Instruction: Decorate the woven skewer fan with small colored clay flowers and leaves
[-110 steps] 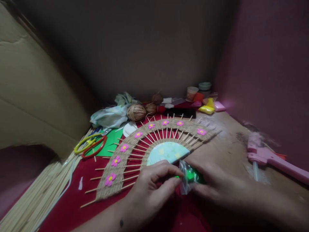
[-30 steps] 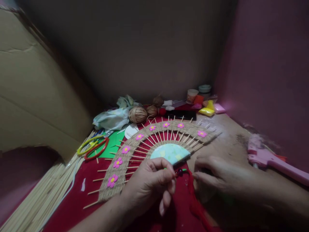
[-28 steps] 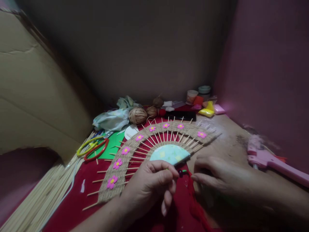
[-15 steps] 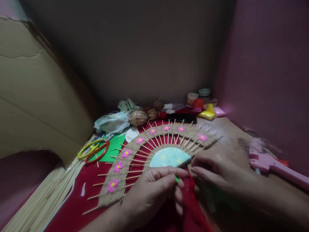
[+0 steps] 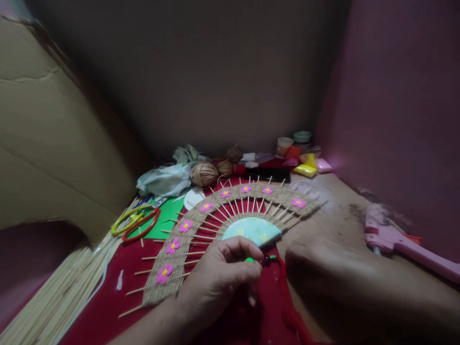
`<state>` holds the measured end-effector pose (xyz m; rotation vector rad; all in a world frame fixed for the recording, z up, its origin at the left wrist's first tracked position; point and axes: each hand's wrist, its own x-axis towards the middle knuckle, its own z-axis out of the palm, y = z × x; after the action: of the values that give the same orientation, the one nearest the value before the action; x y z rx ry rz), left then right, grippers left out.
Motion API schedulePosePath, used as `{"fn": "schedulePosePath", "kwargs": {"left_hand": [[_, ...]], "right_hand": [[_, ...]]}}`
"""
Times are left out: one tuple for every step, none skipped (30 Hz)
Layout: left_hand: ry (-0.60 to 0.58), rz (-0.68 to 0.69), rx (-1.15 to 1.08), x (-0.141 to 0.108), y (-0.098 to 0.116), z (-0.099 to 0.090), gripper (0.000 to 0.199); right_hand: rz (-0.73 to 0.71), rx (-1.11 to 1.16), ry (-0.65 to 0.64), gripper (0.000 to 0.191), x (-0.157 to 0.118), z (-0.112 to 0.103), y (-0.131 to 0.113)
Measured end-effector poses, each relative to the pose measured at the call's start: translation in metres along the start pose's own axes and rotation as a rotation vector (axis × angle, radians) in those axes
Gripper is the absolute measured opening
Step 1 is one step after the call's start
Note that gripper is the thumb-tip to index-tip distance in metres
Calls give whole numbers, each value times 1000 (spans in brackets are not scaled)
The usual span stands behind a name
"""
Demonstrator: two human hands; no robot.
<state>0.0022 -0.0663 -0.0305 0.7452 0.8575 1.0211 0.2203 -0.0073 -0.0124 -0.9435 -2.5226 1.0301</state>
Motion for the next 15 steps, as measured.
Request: {"fn": "schedulePosePath", "kwargs": {"left_hand": [[-7,8,4,0,0,-1,11],[-15,14,5,0,0,-1,9],[-24,17,6,0,0,-2,10],[-34,14,10,1,0,-2,13],[-48,4,18,1,0,-2,15],[-62,-8,26,1,0,-2,17],[-73,-21,34,2,0,-2,18],[-76,-33,39,2,0,-2,18],[-72,-43,45,3,0,-2,18],[-60,-51,50,3,-1,-2,18],[-46,-59,53,2,-1,-3,18],[-33,-69,54,2,-2,-3,18],[-23,-81,50,1,-3,-4,18],[-20,-98,45,0,-4,-4,17],[-22,-119,39,-1,-5,-4,16]], "right_hand": [[8,-14,2,8,3,-3,3],[21,-32,13,8,6,-7,5],[36,-60,44,11,8,-11,7],[49,-82,108,14,10,-16,9],[65,-93,185,16,11,-21,9],[86,-87,279,17,13,-25,10],[112,-56,383,18,14,-29,11],[141,-3,499,18,15,-32,11],[166,63,629,18,17,-35,12],[190,142,754,17,18,-37,14],[205,223,866,17,19,-38,17],[206,301,962,17,21,-39,20],[202,370,1026,16,22,-40,24],[200,428,1059,16,24,-40,27],[203,475,1070,16,25,-40,30]]}}
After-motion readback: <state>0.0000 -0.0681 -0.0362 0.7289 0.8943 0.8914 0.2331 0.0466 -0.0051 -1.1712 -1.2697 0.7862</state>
